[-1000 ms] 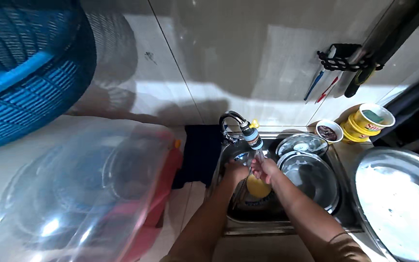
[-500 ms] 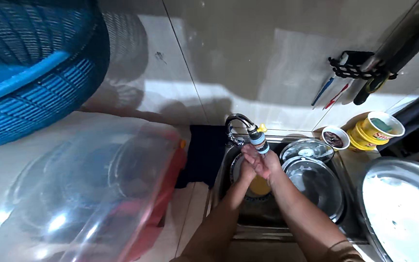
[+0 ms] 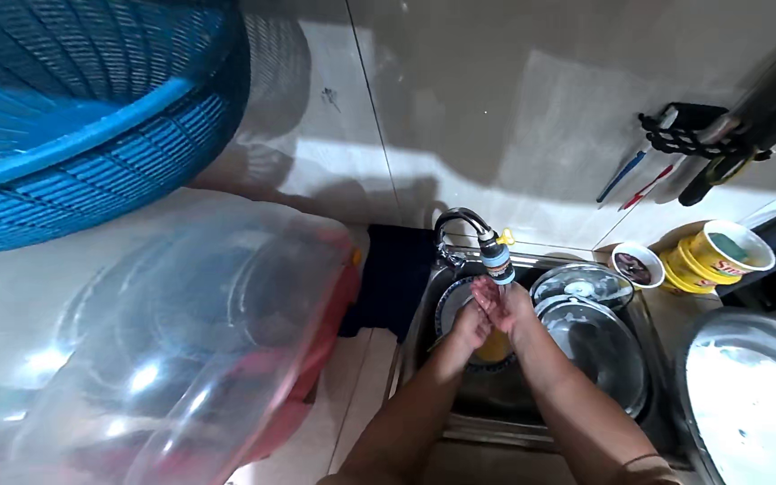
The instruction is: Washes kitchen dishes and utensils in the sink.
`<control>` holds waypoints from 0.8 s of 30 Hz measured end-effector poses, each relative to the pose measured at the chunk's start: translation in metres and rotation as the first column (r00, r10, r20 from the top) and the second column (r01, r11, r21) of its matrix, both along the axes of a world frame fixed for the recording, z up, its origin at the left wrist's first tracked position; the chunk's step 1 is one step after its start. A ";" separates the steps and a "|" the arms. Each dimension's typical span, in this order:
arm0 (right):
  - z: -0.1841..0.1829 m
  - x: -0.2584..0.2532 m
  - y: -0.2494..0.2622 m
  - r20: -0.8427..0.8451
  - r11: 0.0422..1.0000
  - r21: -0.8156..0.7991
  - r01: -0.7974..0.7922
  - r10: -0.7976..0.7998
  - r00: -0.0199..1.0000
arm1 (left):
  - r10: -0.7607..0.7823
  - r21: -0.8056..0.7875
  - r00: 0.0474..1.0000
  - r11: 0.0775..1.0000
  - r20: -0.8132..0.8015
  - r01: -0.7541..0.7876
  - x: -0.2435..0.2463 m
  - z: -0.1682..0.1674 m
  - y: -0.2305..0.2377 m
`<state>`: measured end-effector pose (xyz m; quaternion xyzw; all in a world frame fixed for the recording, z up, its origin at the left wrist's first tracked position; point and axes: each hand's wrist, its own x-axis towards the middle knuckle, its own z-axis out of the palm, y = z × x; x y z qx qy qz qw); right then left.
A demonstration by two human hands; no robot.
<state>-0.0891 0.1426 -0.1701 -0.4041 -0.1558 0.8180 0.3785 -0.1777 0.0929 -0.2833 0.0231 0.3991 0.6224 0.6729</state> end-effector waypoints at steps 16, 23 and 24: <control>0.017 0.008 0.019 0.525 0.782 -0.004 -0.623 0.532 0.664 | -0.082 -0.067 0.988 0.995 -0.132 0.074 0.001 -0.014 0.002; 0.035 0.023 0.019 0.789 0.542 -0.042 -0.839 0.533 0.305 | -0.041 -0.030 0.999 0.999 -0.030 0.040 0.010 -0.010 0.006; 0.022 0.024 0.019 0.845 0.542 -0.031 -0.840 0.463 0.268 | -0.051 -0.021 0.993 0.999 -0.109 0.049 0.012 -0.005 0.008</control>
